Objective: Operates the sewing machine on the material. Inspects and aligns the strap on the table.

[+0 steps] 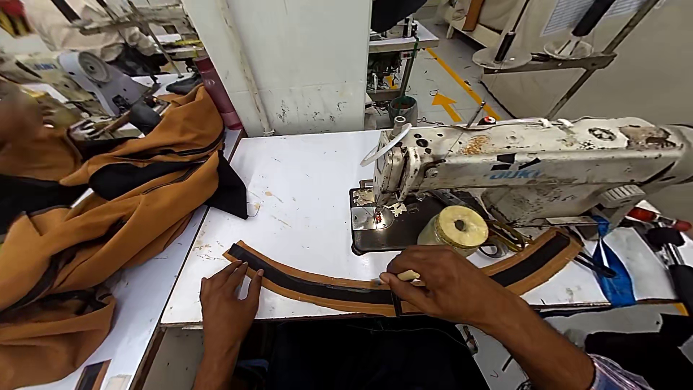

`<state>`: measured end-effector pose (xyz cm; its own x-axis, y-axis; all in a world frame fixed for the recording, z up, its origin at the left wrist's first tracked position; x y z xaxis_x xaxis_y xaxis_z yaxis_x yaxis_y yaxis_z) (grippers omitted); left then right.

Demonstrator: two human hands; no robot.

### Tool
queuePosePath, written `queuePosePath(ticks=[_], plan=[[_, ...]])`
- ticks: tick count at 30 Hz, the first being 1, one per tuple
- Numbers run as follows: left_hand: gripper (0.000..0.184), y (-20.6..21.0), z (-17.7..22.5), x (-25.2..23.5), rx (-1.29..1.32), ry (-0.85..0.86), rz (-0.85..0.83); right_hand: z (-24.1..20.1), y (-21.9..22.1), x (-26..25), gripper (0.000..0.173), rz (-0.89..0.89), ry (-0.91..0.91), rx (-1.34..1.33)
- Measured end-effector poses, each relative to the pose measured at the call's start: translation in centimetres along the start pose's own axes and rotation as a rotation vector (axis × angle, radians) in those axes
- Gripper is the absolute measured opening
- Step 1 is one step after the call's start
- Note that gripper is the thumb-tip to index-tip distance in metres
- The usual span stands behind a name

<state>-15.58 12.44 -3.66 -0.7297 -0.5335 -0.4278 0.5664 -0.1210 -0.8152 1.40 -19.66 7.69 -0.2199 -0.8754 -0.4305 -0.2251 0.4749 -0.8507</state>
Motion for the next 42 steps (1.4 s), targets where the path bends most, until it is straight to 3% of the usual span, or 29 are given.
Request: queuePosePath(ticks=[14,20,26,29,34,38,42], plan=[[0.053,-0.4,0.4,-0.4,-0.039,-0.009,-0.042,1.9,-1.2,2.9,0.028,-0.058,0.073,0.040],[0.053,-0.4,0.2,-0.3,-0.039,-0.020,-0.044,1.0,-1.5,2.8,0.025,0.050,0.026,-0.098],[0.052,-0.8,0.8,-0.2,-0.067,-0.022,-0.019,1.7,-2.3,3.2,0.029,-0.004,0.097,0.041],[0.041,-1.4,6.2,0.4,-0.030,0.103,0.000,0.9,-3.4,2.6,0.025,0.113,0.085,-0.047],[0.026,2.3,18.9,6.2,0.196,0.390,-0.191,0.6,-0.8,1.8,0.021,0.103,0.117,-0.256],[0.035,5.5,20.8,9.1,0.152,0.492,-0.221,1.4,0.7,2.8,0.024,0.041,0.124,-0.208],[0.040,6.2,20.5,9.8,0.096,0.493,-0.263,2.3,-2.0,4.1,0.024,0.042,0.160,-0.092]])
Point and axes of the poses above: each hand's wrist, its own x-axis away from the middle knuckle, its own y-axis out of the palm, z = x × y, the point moved 7 cm from there along -x, towards the middle knuckle, and after that the axes turned 4 degrees about -z, right-handed, at the moved point
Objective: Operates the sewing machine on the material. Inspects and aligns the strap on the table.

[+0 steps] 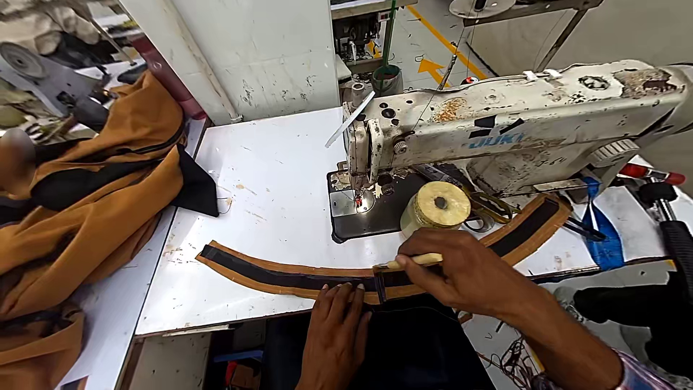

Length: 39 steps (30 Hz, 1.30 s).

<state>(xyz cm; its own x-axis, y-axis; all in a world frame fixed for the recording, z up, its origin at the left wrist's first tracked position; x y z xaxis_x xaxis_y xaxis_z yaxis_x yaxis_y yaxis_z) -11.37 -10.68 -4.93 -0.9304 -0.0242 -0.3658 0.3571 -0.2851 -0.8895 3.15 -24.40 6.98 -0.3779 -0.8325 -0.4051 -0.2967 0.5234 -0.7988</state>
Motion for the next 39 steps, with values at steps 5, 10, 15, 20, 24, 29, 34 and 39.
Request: queuePosePath(ticks=[5,10,15,20,24,29,34,39], plan=[[0.044,0.5,0.5,0.2,-0.049,0.003,-0.001,0.6,0.1,1.5,0.025,-0.018,-0.003,-0.007],[0.043,0.7,0.3,0.5,-0.055,-0.005,0.012,0.8,-1.9,2.3,0.023,0.032,0.035,0.076],[0.042,0.8,0.3,0.7,-0.052,0.012,0.024,1.4,-0.9,3.1,0.026,0.002,0.043,0.063],[0.042,1.0,0.1,0.8,-0.053,0.010,0.029,1.2,-2.7,3.4,0.024,0.051,0.041,0.071],[0.042,1.0,0.2,0.7,-0.047,0.022,0.031,2.4,-2.1,4.5,0.026,-0.008,0.070,0.083],[0.044,0.6,-0.7,0.9,-0.044,0.023,0.023,2.7,-6.1,5.6,0.025,0.089,0.131,0.173],[0.061,-2.6,-7.4,1.7,-0.025,-0.031,-0.075,3.1,-8.2,7.8,0.018,0.342,0.278,-0.136],[0.064,-5.4,-11.3,1.9,-0.059,-0.045,-0.073,4.1,-4.4,8.7,0.020,0.434,0.352,-0.396]])
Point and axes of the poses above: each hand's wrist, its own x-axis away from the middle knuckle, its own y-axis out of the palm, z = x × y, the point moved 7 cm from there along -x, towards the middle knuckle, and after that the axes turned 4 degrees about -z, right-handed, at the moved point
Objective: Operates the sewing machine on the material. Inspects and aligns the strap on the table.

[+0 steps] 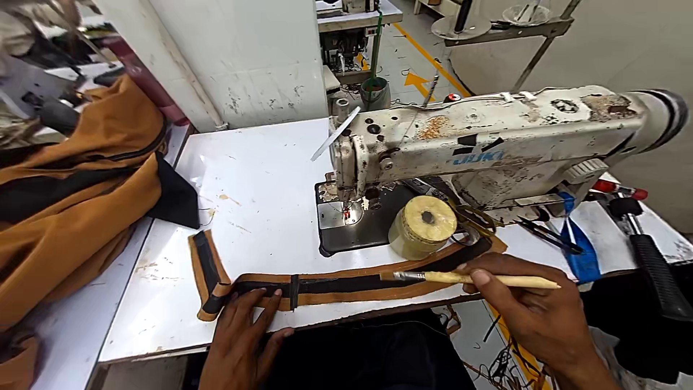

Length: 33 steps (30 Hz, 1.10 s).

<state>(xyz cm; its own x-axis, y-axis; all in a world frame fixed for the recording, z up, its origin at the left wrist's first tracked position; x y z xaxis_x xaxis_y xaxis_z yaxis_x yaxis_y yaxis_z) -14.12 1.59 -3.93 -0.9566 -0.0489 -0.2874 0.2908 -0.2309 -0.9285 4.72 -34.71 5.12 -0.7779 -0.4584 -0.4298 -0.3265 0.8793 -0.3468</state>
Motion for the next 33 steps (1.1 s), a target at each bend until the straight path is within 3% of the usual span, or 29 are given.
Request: queuePosePath(ticks=[5,9,13,16,22,25,29,33], plan=[[0.044,0.6,7.0,-1.7,0.145,0.037,0.090,0.2,5.0,-0.5,0.017,0.092,0.019,-0.007],[0.054,3.7,11.1,-3.0,0.091,0.072,0.094,-0.6,9.8,-2.0,0.023,-0.022,-0.094,0.131],[0.061,5.2,11.2,-2.7,0.010,0.070,0.081,-1.4,13.3,-3.2,0.024,-0.165,-0.199,0.178],[0.060,5.3,11.1,-2.5,0.032,0.068,0.074,-1.4,13.5,-3.8,0.027,-0.263,-0.244,0.268],[0.059,5.3,11.1,-2.5,0.069,0.034,0.041,-4.4,10.9,-5.4,0.022,-0.225,-0.328,0.352],[0.060,5.3,11.2,-2.5,0.072,0.036,0.045,-4.0,11.7,-5.7,0.024,-0.309,-0.359,0.361],[0.059,5.5,11.1,-2.5,0.079,0.040,0.053,-3.7,11.9,-6.4,0.033,-0.387,-0.369,0.567],[0.058,5.6,10.9,-2.3,0.090,0.042,0.085,-4.4,13.9,-7.0,0.032,-0.388,-0.384,0.492]])
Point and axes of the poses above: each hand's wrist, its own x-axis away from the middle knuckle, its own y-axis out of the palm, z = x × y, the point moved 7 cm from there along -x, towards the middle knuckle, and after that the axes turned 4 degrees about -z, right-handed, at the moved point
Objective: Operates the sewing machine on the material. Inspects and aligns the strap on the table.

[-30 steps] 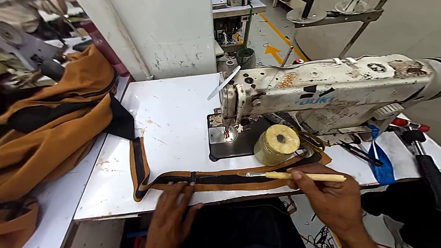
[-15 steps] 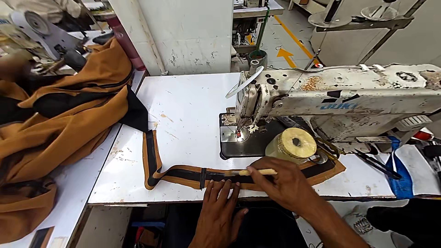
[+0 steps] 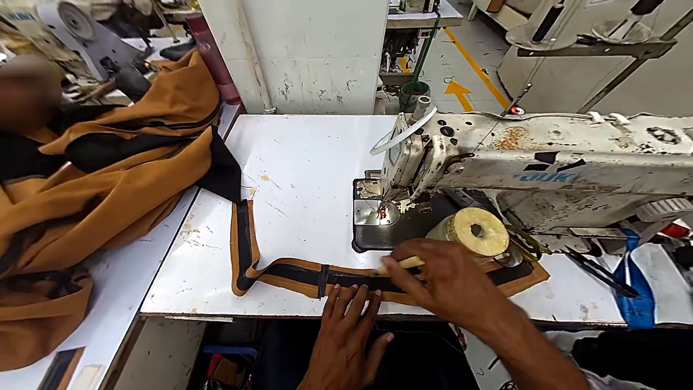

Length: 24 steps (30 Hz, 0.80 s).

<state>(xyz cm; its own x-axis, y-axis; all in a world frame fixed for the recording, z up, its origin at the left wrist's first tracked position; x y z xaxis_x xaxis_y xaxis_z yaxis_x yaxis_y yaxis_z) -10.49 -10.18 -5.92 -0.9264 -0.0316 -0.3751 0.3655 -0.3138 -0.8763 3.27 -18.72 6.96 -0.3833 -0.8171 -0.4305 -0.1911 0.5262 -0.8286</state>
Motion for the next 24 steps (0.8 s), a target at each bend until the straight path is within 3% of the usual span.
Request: queuePosePath(ticks=[4,8,13,17,20,24], plan=[[0.057,0.1,0.0,0.1,0.000,0.002,0.032,-0.8,3.1,-1.6,0.026,0.027,-0.002,-0.266],[0.057,0.0,-0.1,0.1,0.015,-0.002,0.025,-1.2,2.4,-1.6,0.023,0.096,-0.036,-0.332],[0.058,0.2,-0.1,0.1,0.008,-0.006,0.000,1.3,0.6,0.8,0.034,-0.059,0.056,-0.106],[0.059,0.3,-0.1,0.1,0.020,-0.013,-0.006,2.0,-3.5,2.4,0.030,0.025,0.075,-0.032],[0.059,0.3,-0.1,0.2,0.015,-0.006,0.001,2.4,-2.6,3.6,0.029,-0.066,0.054,-0.106],[0.059,0.3,0.0,0.1,0.003,0.000,0.011,2.5,-3.0,3.8,0.034,-0.119,0.075,0.115]])
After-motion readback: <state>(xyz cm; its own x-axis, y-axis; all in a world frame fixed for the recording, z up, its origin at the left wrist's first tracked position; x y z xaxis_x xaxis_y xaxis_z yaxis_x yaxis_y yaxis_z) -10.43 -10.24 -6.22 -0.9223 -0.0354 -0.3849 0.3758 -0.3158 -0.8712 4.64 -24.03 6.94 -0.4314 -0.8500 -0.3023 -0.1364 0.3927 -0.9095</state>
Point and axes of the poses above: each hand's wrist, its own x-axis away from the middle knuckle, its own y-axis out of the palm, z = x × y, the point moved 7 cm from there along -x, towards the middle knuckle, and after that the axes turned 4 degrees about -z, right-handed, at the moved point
